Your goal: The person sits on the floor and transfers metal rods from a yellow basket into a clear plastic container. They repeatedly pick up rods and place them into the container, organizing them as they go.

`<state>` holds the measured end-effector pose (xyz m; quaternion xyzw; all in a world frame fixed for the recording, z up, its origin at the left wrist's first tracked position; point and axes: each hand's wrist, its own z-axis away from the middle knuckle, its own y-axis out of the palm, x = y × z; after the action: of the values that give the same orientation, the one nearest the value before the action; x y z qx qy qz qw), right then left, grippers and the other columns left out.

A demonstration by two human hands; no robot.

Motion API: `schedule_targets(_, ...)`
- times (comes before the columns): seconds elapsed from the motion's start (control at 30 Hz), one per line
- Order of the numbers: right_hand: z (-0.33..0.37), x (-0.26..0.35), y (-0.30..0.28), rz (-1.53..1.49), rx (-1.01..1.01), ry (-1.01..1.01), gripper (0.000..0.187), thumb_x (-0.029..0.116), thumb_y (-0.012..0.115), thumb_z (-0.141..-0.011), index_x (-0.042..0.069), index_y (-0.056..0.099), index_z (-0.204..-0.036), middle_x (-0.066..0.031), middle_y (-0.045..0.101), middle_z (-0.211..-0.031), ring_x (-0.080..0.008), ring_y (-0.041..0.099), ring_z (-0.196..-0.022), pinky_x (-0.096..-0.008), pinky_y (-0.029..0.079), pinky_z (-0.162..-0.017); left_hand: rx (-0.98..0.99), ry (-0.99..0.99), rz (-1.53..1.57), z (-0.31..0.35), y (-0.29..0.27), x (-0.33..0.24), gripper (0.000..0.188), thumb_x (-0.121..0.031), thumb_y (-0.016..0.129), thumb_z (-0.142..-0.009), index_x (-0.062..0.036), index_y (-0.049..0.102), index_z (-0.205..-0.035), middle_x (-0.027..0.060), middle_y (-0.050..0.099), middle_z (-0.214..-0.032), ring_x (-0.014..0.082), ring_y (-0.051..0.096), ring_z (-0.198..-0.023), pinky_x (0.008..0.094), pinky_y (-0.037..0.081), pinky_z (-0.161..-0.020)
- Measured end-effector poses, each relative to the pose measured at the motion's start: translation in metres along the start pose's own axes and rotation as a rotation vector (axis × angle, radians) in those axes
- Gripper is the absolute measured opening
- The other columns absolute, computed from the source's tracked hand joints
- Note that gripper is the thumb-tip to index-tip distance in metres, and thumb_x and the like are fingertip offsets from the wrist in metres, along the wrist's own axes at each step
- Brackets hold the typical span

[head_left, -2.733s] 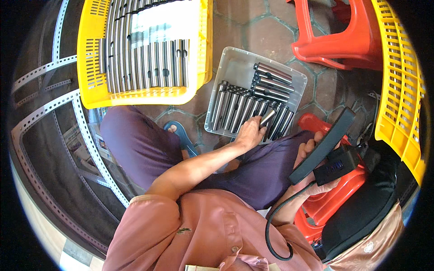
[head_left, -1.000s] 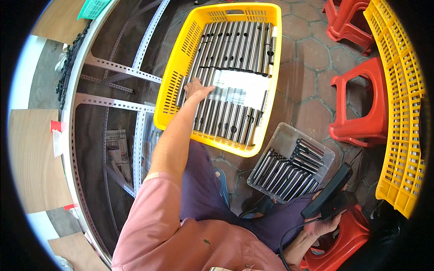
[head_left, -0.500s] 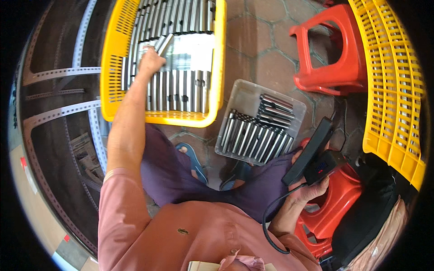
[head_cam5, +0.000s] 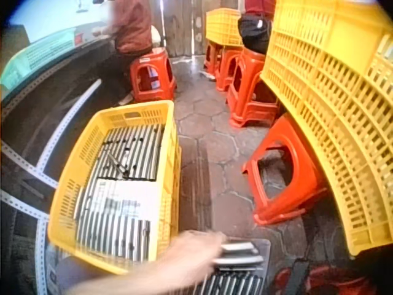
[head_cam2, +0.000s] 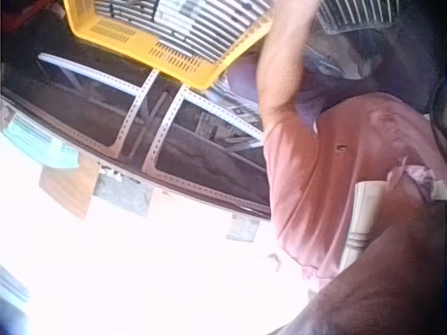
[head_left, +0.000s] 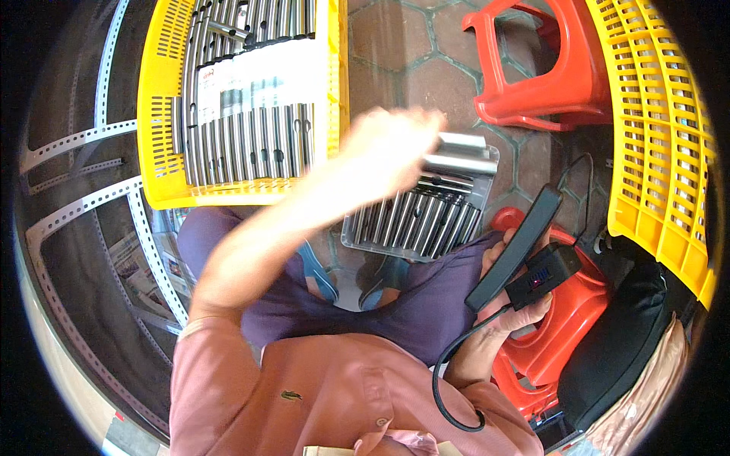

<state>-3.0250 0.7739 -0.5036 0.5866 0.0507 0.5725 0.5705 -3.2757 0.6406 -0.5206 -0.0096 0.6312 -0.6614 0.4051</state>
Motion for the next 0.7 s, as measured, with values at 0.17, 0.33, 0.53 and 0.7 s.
schedule_targets(0.17,0.002,0.000,0.004,-0.009,0.008,-0.005,0.101,0.051,0.079,-0.075,0.010,0.032,-0.154,-0.0226,0.053,-0.131,-0.0238,0.053,-0.095,-0.0332,0.041,-0.076,-0.030,0.144,-0.144,-0.045,0.156,-0.011,0.033,-0.006,0.064,-0.080,-0.0056,0.060,-0.113,0.0131,0.067,-0.107,0.0292,0.065,-0.108,0.0467,0.051,-0.090)
schedule_targets(0.33,0.007,0.003,0.004,0.069,-0.078,-0.033,0.101,0.052,0.079,-0.075,0.008,0.032,-0.154,-0.0191,0.051,-0.125,-0.0219,0.051,-0.091,-0.0328,0.040,-0.075,0.051,0.226,-0.021,-0.051,0.207,-0.017,0.036,-0.009,0.063,-0.083,-0.0031,0.061,-0.118,0.0153,0.063,-0.116,0.0317,0.062,-0.111,0.0454,0.047,-0.097)
schedule_targets(0.53,0.004,0.003,-0.002,0.085,-0.096,-0.055,0.102,0.051,0.079,-0.075,0.008,0.032,-0.154,-0.0168,0.050,-0.121,-0.0210,0.050,-0.088,-0.0328,0.040,-0.075,-0.381,-0.173,0.572,-0.034,0.195,-0.001,0.046,-0.016,0.071,-0.083,0.0036,0.056,-0.122,0.0224,0.059,-0.117,0.0406,0.054,-0.114,0.0460,0.043,-0.102)
schedule_targets(0.7,0.004,0.002,0.011,0.086,-0.093,-0.020,0.102,0.051,0.079,-0.075,0.007,0.032,-0.154,-0.0186,0.050,-0.123,-0.0212,0.051,-0.089,-0.0326,0.039,-0.075,-0.274,-0.942,1.425,-0.057,0.224,0.042,0.055,-0.038,0.042,-0.104,0.0015,0.045,-0.141,0.0193,0.048,-0.145,0.0308,0.045,-0.133,0.0410,0.036,-0.110)
